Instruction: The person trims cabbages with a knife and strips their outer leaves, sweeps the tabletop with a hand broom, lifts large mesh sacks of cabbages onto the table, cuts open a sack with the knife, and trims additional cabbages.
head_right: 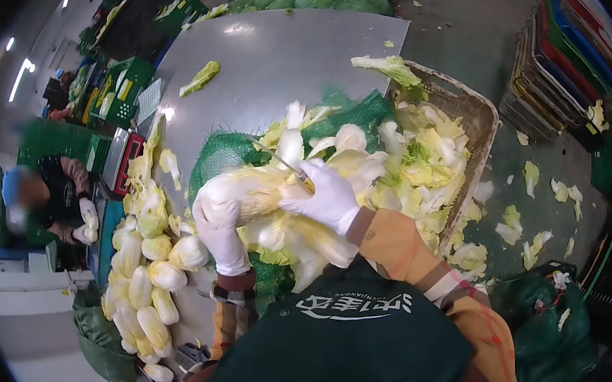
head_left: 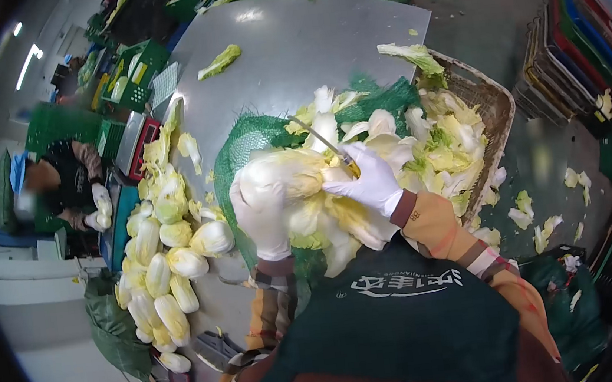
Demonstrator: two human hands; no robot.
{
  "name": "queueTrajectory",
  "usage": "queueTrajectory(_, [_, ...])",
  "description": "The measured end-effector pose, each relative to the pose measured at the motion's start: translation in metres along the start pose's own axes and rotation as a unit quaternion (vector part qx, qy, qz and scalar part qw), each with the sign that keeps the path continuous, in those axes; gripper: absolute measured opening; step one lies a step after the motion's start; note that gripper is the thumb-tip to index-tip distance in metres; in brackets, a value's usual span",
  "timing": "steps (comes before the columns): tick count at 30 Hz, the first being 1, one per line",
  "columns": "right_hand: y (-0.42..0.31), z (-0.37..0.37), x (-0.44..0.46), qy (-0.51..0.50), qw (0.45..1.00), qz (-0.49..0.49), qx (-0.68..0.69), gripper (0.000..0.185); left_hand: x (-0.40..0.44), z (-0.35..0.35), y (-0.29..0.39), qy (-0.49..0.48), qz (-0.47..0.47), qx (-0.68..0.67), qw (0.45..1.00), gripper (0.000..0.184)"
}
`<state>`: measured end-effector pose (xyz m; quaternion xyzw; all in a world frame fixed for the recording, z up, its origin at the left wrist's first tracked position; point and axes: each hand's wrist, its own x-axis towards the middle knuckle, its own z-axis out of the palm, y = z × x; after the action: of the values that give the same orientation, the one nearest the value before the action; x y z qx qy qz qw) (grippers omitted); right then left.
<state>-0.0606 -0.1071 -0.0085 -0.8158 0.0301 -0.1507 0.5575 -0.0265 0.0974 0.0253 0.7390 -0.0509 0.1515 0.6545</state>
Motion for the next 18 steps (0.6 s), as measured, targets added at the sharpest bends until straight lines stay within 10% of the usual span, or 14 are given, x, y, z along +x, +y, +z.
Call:
queueTrajectory(5, [0.072, -0.042, 0.005, 0.055, 0.978, 0.200, -0.011, 0.040, 0.012, -0.021, 0.016, 0.053, -0.029, -0.043, 0.997, 0.049])
queueTrajectory(7, [0.142, -0.069, -0.004, 0.131, 0.973, 0.114, -0.153, 0.044, 0.018, -0.025, 0.034, 0.028, -0.095, -0.216, 0.971, 0.050])
queueTrajectory(13, [-0.021, -0.041, 0.017, -0.024, 0.957, 0.107, 0.270, 0.094, 0.011, 0.002, 0.051, -0.088, -0.184, -0.368, 0.907, 0.057])
queueTrajectory(18, [0.006, -0.045, 0.028, 0.000, 0.984, 0.131, 0.124, 0.038, 0.008, 0.008, 0.056, -0.126, -0.221, -0.354, 0.900, 0.058])
